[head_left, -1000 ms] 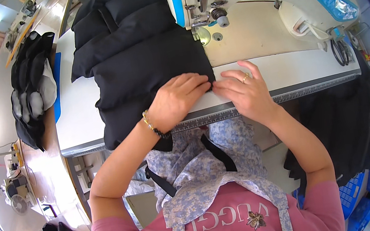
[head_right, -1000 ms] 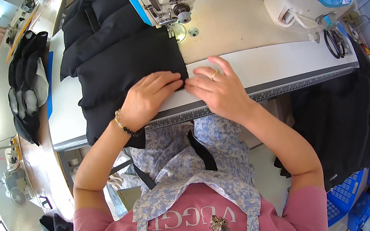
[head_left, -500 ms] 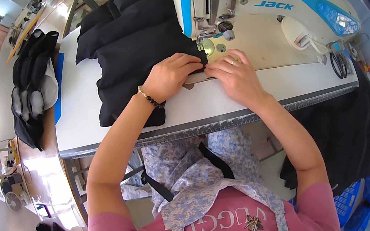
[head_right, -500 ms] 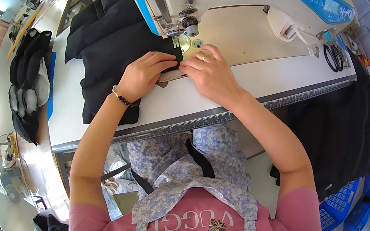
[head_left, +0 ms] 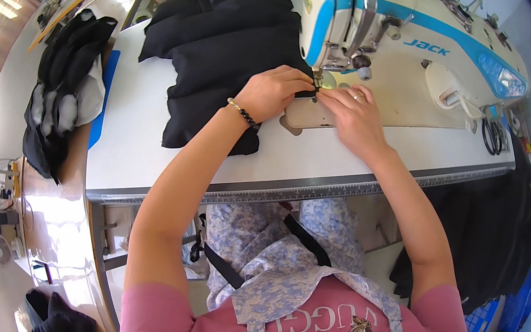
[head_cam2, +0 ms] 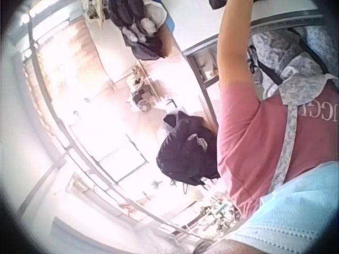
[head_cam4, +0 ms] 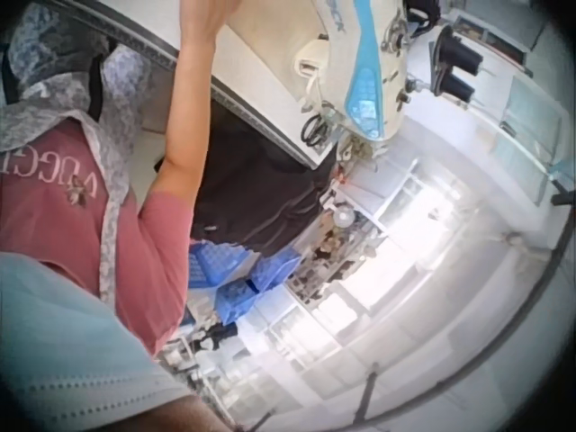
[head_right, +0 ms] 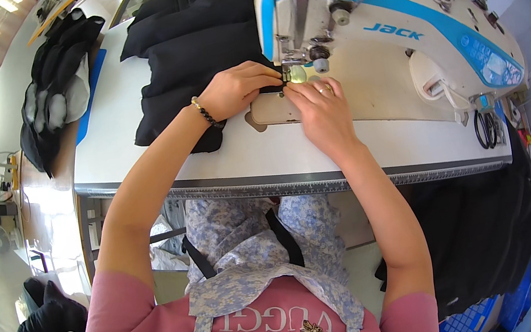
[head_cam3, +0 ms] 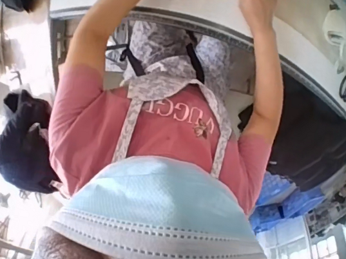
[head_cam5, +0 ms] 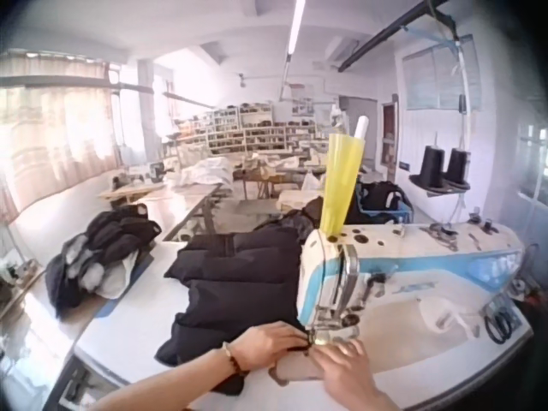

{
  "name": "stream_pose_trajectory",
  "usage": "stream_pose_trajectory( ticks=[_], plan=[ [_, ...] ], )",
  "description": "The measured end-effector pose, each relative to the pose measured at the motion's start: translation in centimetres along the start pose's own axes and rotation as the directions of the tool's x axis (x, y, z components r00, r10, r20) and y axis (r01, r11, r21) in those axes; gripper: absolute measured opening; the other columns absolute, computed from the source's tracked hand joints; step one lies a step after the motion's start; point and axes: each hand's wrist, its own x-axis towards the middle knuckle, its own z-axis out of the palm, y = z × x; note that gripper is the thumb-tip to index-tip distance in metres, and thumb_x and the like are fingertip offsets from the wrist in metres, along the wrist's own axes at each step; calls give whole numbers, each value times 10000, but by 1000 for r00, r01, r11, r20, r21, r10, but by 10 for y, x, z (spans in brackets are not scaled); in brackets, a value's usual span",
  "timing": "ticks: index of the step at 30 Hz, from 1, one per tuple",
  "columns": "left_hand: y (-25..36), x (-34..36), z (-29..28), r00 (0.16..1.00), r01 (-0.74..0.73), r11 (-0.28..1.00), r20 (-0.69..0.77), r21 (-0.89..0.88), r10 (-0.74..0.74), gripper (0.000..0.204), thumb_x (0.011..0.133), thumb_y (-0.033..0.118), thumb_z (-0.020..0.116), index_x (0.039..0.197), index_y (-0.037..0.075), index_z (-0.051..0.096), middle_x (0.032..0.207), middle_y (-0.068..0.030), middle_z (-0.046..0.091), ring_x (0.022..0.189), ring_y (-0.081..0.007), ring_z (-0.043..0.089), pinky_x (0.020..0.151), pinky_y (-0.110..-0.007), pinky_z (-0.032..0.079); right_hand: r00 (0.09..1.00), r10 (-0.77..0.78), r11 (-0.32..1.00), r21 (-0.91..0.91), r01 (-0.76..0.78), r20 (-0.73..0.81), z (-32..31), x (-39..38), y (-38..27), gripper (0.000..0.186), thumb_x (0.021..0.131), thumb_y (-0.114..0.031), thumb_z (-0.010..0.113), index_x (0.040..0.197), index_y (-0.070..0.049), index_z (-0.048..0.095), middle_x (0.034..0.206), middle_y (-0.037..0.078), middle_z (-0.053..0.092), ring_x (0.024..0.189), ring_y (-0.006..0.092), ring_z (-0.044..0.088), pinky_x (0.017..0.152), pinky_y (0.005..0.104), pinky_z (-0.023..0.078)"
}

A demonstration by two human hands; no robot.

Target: The person sews a black puffer jacket using a sewing machine. They repeatedly insert white stuffing into the jacket's compartments, align the fabric, and sew along the seams to secure the filling.

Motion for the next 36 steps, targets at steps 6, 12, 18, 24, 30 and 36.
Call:
stream_pose_trajectory(
  ticks=[6, 12, 18, 24, 30, 36],
  plan=[
    [-3, -2, 12, 999, 32, 997, 6, -65, -32, 382, 786, 3, 635, 1144, 115, 710, 1216, 3, 670, 1145, -224, 614, 956, -345, 537, 1000, -11, 998, 56, 9, 26, -9, -6, 2, 317, 810, 39, 574, 1080, -49, 714, 1113, 46, 692, 1053, 237, 629, 978, 397, 446],
    [35, -33, -29, 905, 423, 858, -168, 291, -390, 419, 896, 355, 686, 1251, 133, 667, 1247, -40, 619, 1215, -219, 545, 1025, -423, 433, 972, 223, 920, 314, -235, 74, -34, -49, -12, 378, 811, 88, 514, 1099, -39, 724, 1132, 70, 694, 1066, 273, 638, 941, 391, 492],
    [16, -55, -18, 862, 494, 765, -121, 413, -492, 290, 900, 372, 669, 1113, 180, 710, 1075, 19, 619, 1060, -193, 585, 834, -376, 476, 961, 253, 897, 346, -275, 109, -38, -42, -25, 381, 839, 102, 495, 1116, -31, 720, 1157, 80, 687, 1087, 276, 635, 963, 374, 491],
    [30, -114, -78, 860, 507, 810, -111, 295, -498, 194, 948, 251, 607, 1055, 121, 703, 1011, -35, 672, 972, -265, 646, 826, -377, 536, 979, 200, 929, 307, -204, 46, -48, -58, -55, 423, 849, 83, 529, 1220, -55, 680, 1239, 85, 653, 1150, 284, 605, 985, 382, 481],
    [163, -198, -209, 788, 603, 778, -19, -177, -615, 184, 923, 65, 647, 1079, -32, 634, 991, -201, 656, 924, -396, 641, 824, -368, 522, 971, 180, 936, 275, -217, 155, -33, -38, -68, 885, 797, -147, 775, 1560, -141, 326, 1614, 112, 294, 1443, 345, 342, 1154, 478, 308],
    [219, -237, -300, 712, 454, 853, -471, -257, -521, 273, 916, 205, 604, 1021, -44, 635, 953, -126, 660, 868, -219, 615, 805, -326, 484, 988, -150, 988, -26, 151, 32, -7, 16, -79, 769, 716, -103, 762, 1439, -182, 512, 1502, 97, 486, 1393, 280, 453, 1136, 529, 310]
  ],
)
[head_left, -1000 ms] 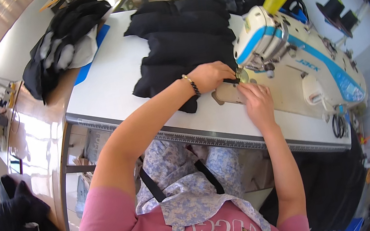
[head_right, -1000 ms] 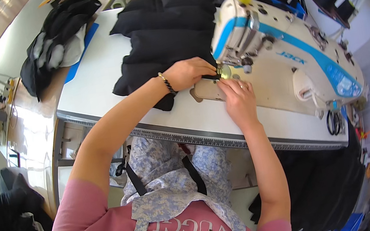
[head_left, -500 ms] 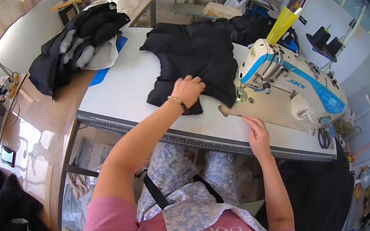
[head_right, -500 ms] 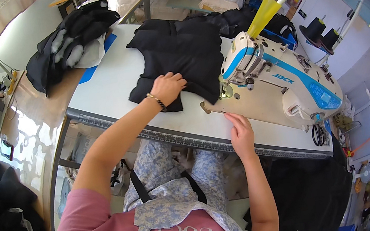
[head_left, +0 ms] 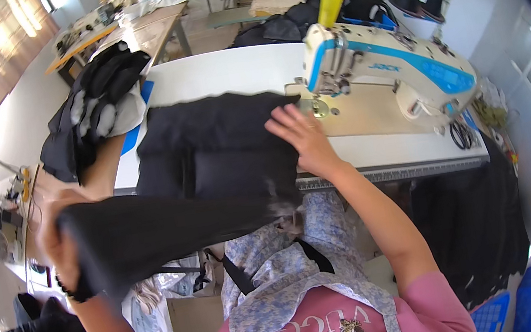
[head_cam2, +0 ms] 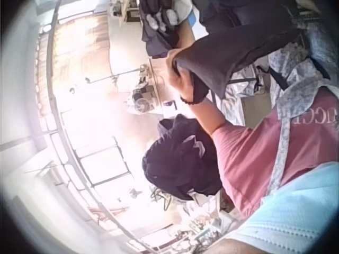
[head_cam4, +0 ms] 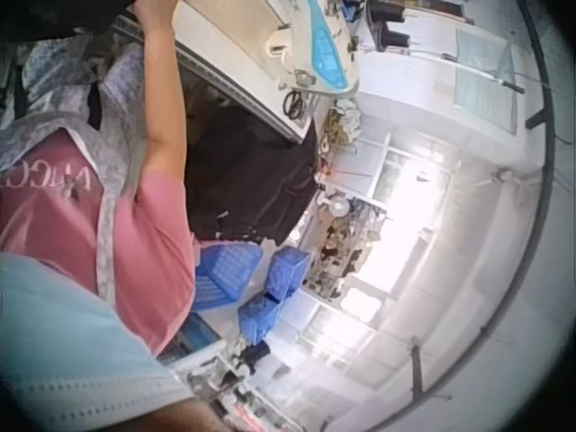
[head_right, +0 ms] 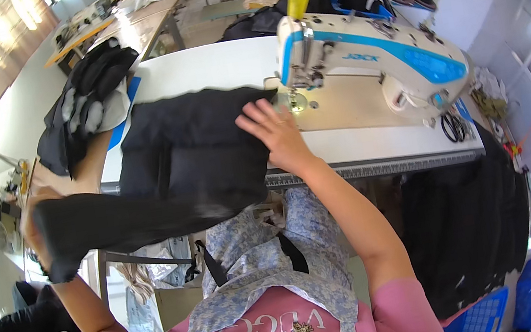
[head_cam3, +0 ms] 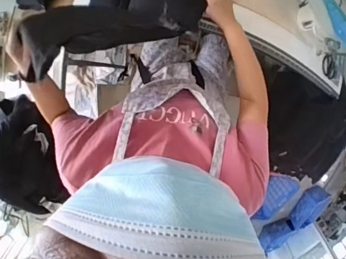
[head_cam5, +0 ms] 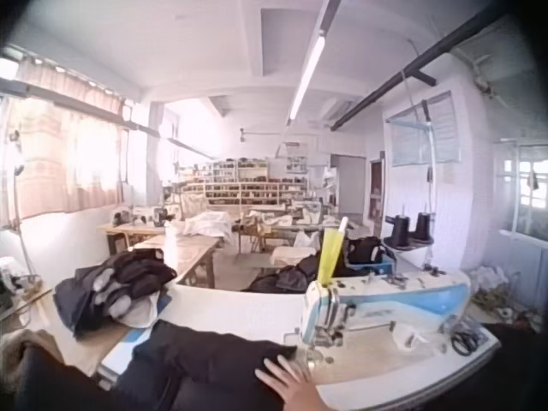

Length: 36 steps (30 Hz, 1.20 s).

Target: The person sews a black puffer jacket using a sewing machine. They repeatedly insert white stuffing into the jacket's compartments, align the fabric, and sew along the seams to secure the filling.

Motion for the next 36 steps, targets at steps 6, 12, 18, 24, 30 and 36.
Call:
stream_pose_trajectory(
  ticks=[6, 12, 18, 24, 30, 36],
  plan=[
    [-32, 64, -4, 967, -91, 986, -225, 140, 121, 253, 911, 169, 619, 1080, -16, 646, 1019, -127, 673, 936, -234, 628, 852, -345, 491, 975, 37, 862, 487, -142, 218, -76, -29, -24, 429, 708, -94, 700, 1118, -217, 673, 1087, 11, 713, 943, 276, 696, 807, 417, 534],
    [36, 127, 132, 944, -327, 936, -5, -130, 329, 263, 906, 134, 634, 1139, 12, 657, 1086, -128, 686, 1003, -250, 641, 899, -364, 499, 712, 691, 697, -148, -702, -125, -293, -129, 77, 374, 794, -125, 620, 1160, -127, 699, 1068, 163, 719, 995, 354, 691, 865, 447, 555],
    [169, 143, 308, 675, -434, 659, 263, -615, 690, 302, 902, 98, 649, 1197, 40, 669, 1152, -128, 699, 1071, -266, 654, 946, -383, 506, 789, 179, 452, -663, -596, -587, -568, -336, 176, 390, 830, -53, 608, 1213, -79, 679, 1154, 184, 693, 1088, 311, 665, 975, 369, 504],
    [225, 60, 491, 204, -615, 375, 319, -694, 925, 338, 923, 151, 644, 1250, 71, 675, 1342, -125, 631, 1304, -348, 532, 1123, -491, 394, 416, 723, -126, -698, -704, -551, -592, -513, 139, 519, 870, -172, 599, 1387, -222, 602, 1387, 128, 609, 1285, 309, 578, 1064, 412, 452],
    [128, -32, 528, -38, -589, 405, 525, -699, 850, 430, 920, 198, 675, 1344, 227, 612, 1414, -44, 558, 1369, -233, 472, 1160, -610, 272, 49, 835, -223, -420, -880, -548, -424, -583, 137, 528, 929, -275, 575, 1452, -232, 518, 1450, 169, 539, 1329, 376, 513, 1099, 528, 408],
    [72, 19, 456, 242, -367, 743, 714, -559, 657, 327, 959, 122, 633, 1283, 156, 667, 1166, -27, 716, 1144, -201, 652, 1147, -536, 308, 284, 765, -306, -714, -630, -578, -320, -489, 141, 442, 892, -231, 655, 1311, -96, 620, 1442, 127, 538, 1366, 333, 463, 1109, 559, 351]
  ],
)
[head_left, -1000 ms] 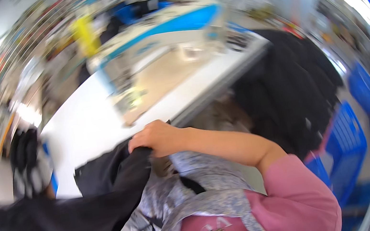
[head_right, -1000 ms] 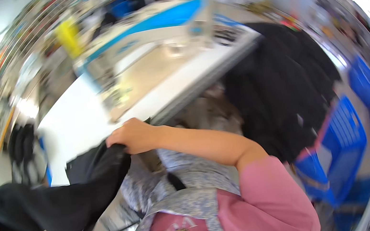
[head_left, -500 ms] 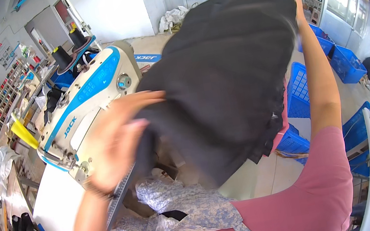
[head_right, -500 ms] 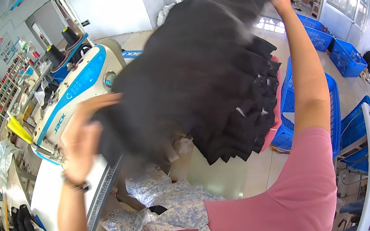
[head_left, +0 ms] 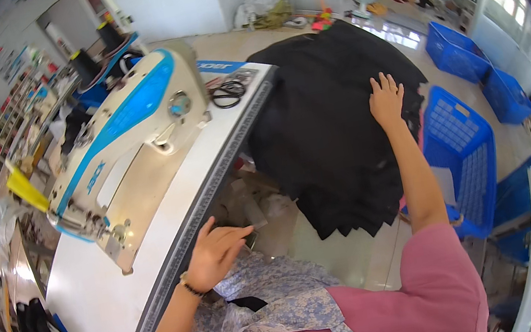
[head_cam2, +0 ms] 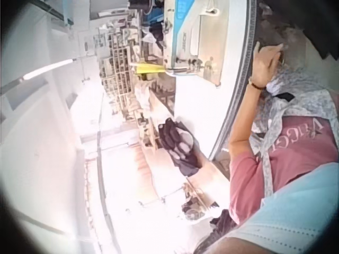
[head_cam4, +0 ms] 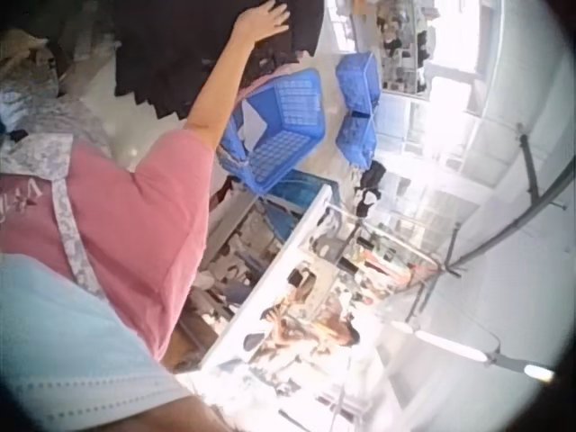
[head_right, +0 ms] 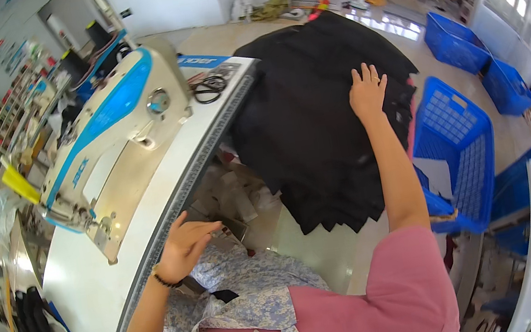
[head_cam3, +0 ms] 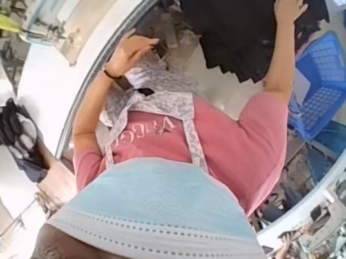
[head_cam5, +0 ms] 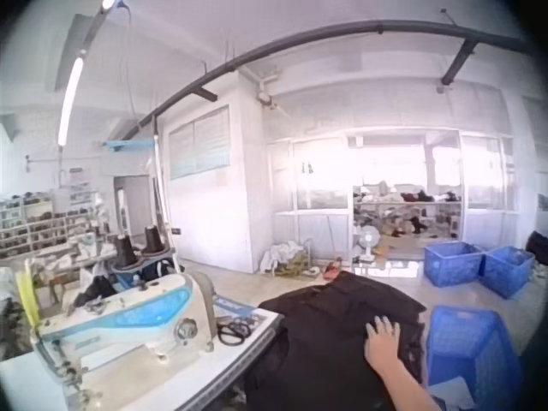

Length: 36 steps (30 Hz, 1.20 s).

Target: The person sews a black puffer jacket using a sewing machine. They repeatedly insert white stuffing into the jacket's compartments, align the fabric, and sew along the seams to secure the filling.

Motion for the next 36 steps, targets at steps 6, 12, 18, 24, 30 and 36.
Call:
stream_pose_trajectory(
  ticks=[6, 12, 18, 24, 30, 36],
  plan=[
    [15, -85, -50, 807, 180, 952, -517, -247, -287, 300, 1021, 50, 523, 1283, 85, 664, 974, -22, 754, 940, -182, 682, 1053, -396, 399, 762, -645, -11, 995, -96, 66, -155, -45, -204, 266, 1037, -101, 514, 1209, 24, 674, 1059, 130, 731, 882, 192, 692, 793, 310, 546],
    [7, -200, -101, 482, 427, 890, -794, -157, -371, 287, 1001, 96, 583, 1267, 125, 686, 893, -3, 738, 842, -143, 663, 921, -316, 460, 152, -891, -436, 899, -29, -427, -257, -169, -341, 234, 927, -23, 618, 1129, -51, 731, 912, 110, 764, 776, 185, 730, 725, 305, 568],
    [3, -419, -139, 77, 933, 360, -958, -29, -275, 303, 912, 97, 653, 1212, 129, 689, 954, -83, 692, 875, -299, 643, 815, -408, 504, 224, -859, -502, 843, -193, -461, -328, -181, -437, 245, 1020, -65, 526, 1193, 24, 675, 878, 127, 747, 771, 157, 704, 726, 282, 561],
    [-2, -616, -143, -451, 833, -402, -888, -380, -95, 794, 847, 284, 745, 1524, 99, 374, 1469, -148, 466, 1292, -347, 491, 1029, -438, 461, 308, -927, -339, 825, -452, -213, -309, -196, -470, 271, 1046, -97, 490, 1220, 30, 654, 824, 109, 717, 721, 133, 653, 715, 261, 544],
    [-13, -689, -145, -607, 680, -544, -793, -491, -43, 595, 910, 256, 664, 1473, 188, 483, 1484, -61, 498, 1306, -315, 513, 1098, -433, 422, 288, -936, -317, 838, -443, -202, -310, -199, -474, 272, 1044, -112, 495, 1208, 34, 657, 818, 112, 714, 709, 127, 643, 693, 262, 543],
    [40, -621, -222, -91, 920, -381, -996, -92, 21, 196, 876, 205, 626, 1016, 110, 724, 1192, -20, 661, 1154, -255, 588, 1028, -424, 418, 307, -943, -269, 843, -465, -132, -312, -198, -471, 264, 1043, -107, 496, 1194, 25, 666, 808, 110, 722, 691, 118, 651, 661, 254, 544]
  ],
)
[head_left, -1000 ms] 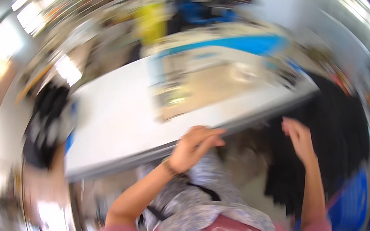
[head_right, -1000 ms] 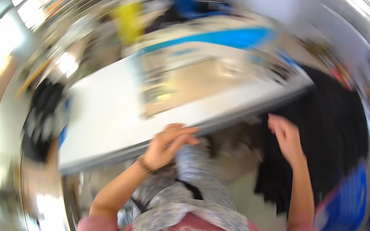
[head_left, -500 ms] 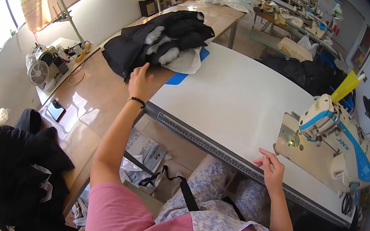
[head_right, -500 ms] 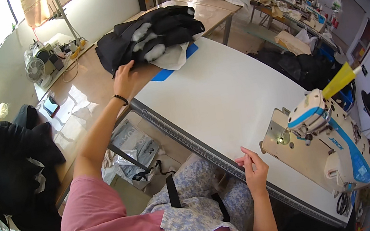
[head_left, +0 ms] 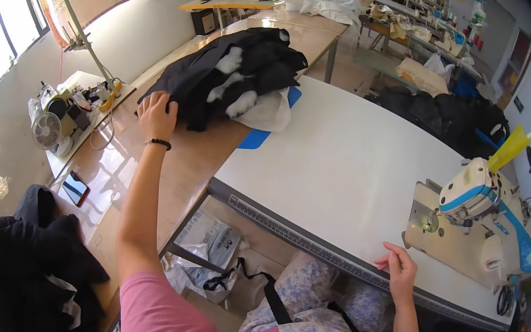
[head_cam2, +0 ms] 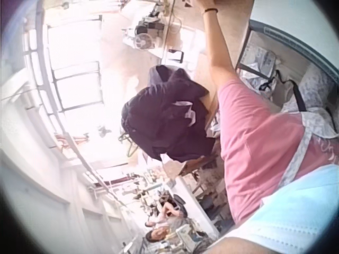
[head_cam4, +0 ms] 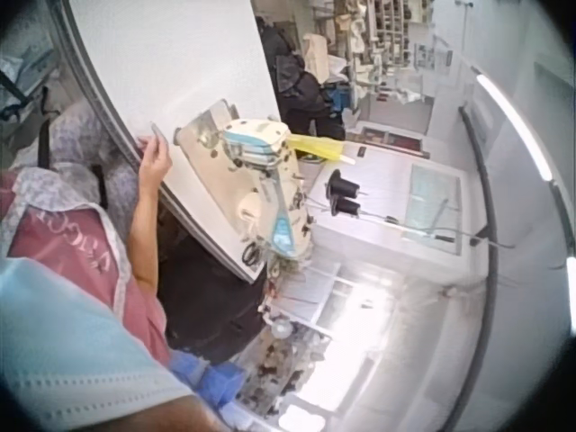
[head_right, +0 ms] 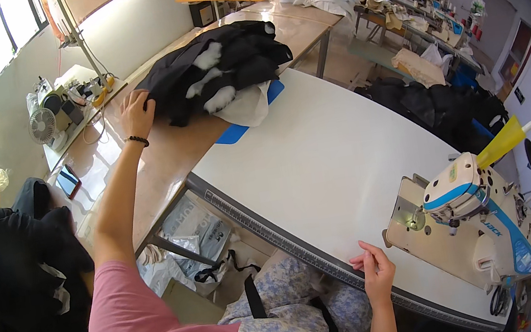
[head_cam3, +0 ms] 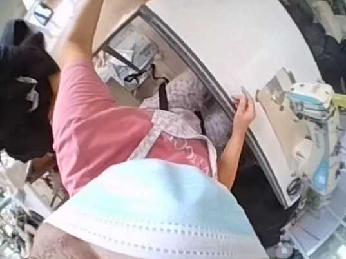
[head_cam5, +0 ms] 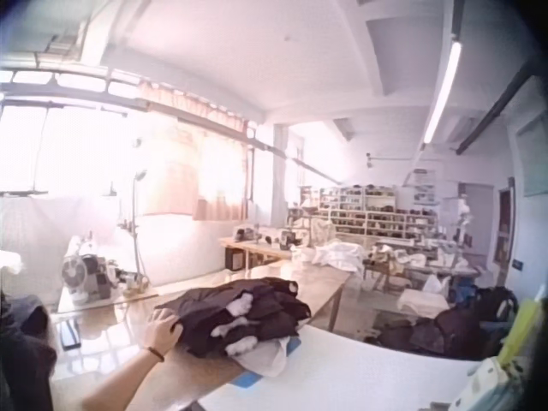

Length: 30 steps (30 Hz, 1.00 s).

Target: The person sews a black puffer jacket using a sewing machine. They repeatedly insert white stuffing into the jacket's compartments, align the fabric, and sew along the seams to secure the filling.

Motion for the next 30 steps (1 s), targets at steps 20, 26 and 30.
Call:
stream_pose_trajectory(
  ticks=[20, 26, 30],
  plan=[
    [313, -189, -106, 638, -91, 398, 254, -913, 727, 119, 913, 159, 677, 976, 60, 697, 1253, -88, 609, 1235, -282, 557, 1153, -630, 239, 794, 416, 878, 32, -478, 444, 21, 66, -28, 294, 993, -307, 596, 1097, -38, 656, 955, 66, 696, 781, 156, 688, 619, 369, 590],
    [325, -110, -51, 754, -22, 455, 284, -890, 592, 149, 948, 152, 628, 997, 40, 714, 1055, -112, 691, 1025, -311, 627, 921, -389, 507, 893, 345, 868, 264, -420, 288, -27, -42, -16, 220, 1009, -125, 555, 1131, 22, 663, 982, 35, 704, 819, 90, 650, 704, 253, 535],
    [334, -79, 23, 738, -182, 753, 418, -633, 529, 356, 996, 332, 577, 1152, 43, 715, 1129, -144, 686, 1095, -329, 623, 979, -411, 480, 899, 339, 867, 279, -413, 278, -33, -89, 5, 245, 1032, -90, 518, 1203, 26, 650, 1067, 14, 697, 946, 63, 610, 848, 245, 495]
  ],
)
